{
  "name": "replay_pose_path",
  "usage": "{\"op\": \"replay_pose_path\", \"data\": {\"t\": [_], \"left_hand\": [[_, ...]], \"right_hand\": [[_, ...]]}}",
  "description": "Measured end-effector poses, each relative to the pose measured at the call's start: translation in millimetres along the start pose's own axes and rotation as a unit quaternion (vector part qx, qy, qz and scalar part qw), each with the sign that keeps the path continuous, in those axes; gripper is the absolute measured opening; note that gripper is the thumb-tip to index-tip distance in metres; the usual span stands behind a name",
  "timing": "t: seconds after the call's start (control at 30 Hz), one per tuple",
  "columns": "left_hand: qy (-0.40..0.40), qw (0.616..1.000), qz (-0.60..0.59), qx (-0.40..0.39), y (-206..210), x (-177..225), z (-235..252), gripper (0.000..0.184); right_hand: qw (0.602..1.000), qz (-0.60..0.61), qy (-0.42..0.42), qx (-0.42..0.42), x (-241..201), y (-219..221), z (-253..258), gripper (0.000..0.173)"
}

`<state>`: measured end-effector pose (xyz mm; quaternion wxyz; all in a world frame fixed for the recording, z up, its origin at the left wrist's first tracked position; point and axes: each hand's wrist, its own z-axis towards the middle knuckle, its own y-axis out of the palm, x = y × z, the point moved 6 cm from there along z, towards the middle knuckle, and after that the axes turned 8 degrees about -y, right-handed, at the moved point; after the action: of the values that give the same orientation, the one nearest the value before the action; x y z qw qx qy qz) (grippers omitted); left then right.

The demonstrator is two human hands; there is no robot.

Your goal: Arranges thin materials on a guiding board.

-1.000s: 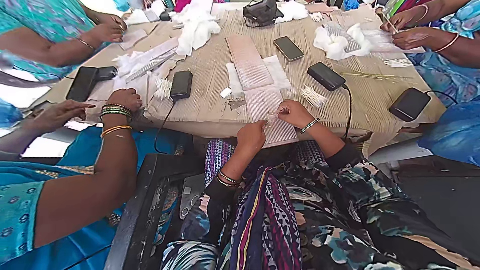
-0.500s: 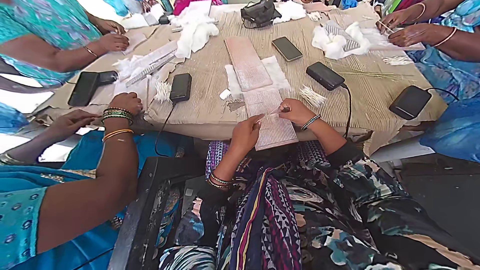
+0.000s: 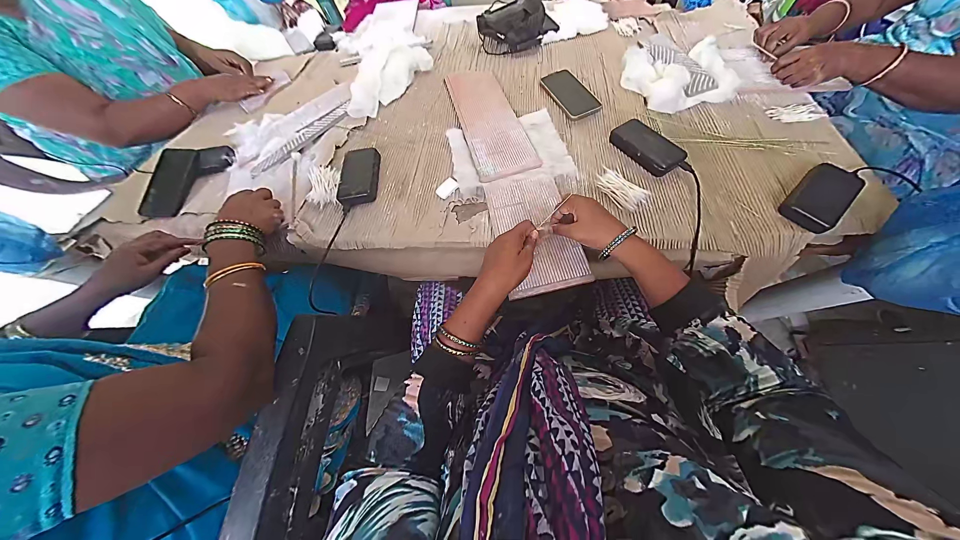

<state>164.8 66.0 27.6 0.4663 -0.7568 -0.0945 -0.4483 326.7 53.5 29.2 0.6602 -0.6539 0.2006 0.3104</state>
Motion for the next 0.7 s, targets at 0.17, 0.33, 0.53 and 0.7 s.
{"op": "replay_pose_path", "data": {"t": [0.17,0.33,0.53,0.7], "left_hand": [[-0.008,1.000,-0.019,0.004,-2,-2,-5,0.032],[0.012,0.992,0.001,0.124,-17,-3,-18,0.026],[-0.029,0.974,0.142,0.177,-16,-2,-37,0.035],[-0.104,0.963,0.226,0.101,2,6,-31,0.040]], "right_hand": [[1.000,-0.008,0.024,0.003,1,-6,3,0.014],[0.996,-0.023,-0.022,0.084,2,-4,-10,0.015],[0.995,-0.022,0.017,0.096,8,-1,-11,0.032],[0.995,-0.029,0.062,0.071,2,-7,-11,0.033]]}}
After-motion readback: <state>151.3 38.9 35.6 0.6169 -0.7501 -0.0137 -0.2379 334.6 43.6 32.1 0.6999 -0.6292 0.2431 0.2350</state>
